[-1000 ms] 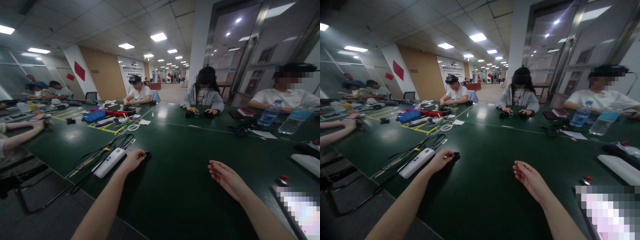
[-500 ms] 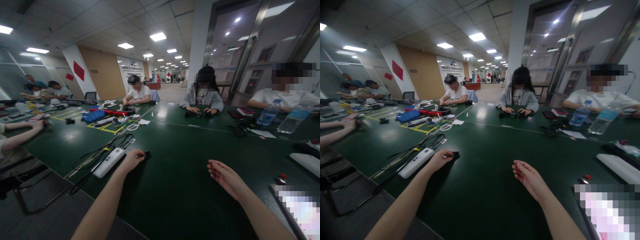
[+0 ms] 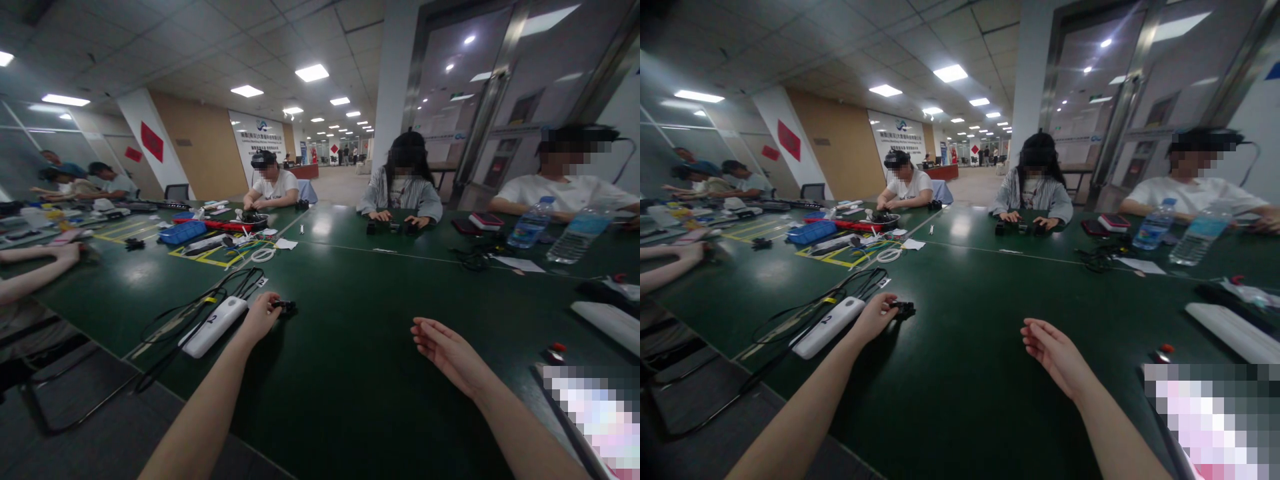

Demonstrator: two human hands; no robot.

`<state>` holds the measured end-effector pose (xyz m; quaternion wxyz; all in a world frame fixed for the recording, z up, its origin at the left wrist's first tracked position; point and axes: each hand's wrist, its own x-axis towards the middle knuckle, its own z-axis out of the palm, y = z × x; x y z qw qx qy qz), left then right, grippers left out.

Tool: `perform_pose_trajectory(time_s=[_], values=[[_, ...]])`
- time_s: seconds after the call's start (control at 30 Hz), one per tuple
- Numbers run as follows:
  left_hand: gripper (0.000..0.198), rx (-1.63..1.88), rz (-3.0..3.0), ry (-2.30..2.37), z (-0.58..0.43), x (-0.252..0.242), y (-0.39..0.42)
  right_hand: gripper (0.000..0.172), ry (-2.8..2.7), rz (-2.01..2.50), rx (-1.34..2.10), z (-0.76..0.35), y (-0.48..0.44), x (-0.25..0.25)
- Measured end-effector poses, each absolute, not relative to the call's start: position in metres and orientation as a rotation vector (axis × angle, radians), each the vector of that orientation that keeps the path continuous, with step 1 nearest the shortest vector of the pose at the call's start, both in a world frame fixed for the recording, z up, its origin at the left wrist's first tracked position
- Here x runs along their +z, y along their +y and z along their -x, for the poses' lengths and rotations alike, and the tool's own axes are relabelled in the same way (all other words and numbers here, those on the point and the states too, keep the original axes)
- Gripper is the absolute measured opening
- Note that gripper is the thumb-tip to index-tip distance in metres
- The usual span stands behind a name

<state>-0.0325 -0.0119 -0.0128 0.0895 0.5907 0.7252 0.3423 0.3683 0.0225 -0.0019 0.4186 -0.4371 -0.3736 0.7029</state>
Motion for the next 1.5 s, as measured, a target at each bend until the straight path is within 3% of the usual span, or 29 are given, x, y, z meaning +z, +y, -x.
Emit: perform_pose_trajectory(time_s=[0.2, 0.5, 0.73, 1.03, 1.27, 1.5], values=[[0.035, 1.020, -1.793, 2.164, 0.030, -0.009, -0.015, 0.020, -0.945, 1.086, 1.776, -0.368, 0.022, 0.000], [0.049, 0.714, -1.976, 2.183, 0.037, -0.007, -0.018, 0.018, -0.958, 1.031, 1.758, -0.365, 0.018, 0.001], [0.046, 0.516, -2.018, 2.312, 0.033, -0.001, -0.016, 0.015, -0.948, 1.008, 1.755, -0.365, 0.017, 0.002], [0.041, 0.425, -2.180, 1.870, -0.067, 0.014, -0.003, 0.011, -0.890, 1.048, 1.702, -0.359, 0.021, 0.002], [0.047, 0.494, -2.205, 1.596, -0.147, -0.001, 0.011, 0.023, -0.893, 1.117, 1.657, -0.357, 0.025, -0.003], [0.040, 0.625, -2.124, 1.353, -0.159, 0.000, -0.003, 0.032, -0.908, 1.085, 1.607, -0.361, 0.019, -0.008]])
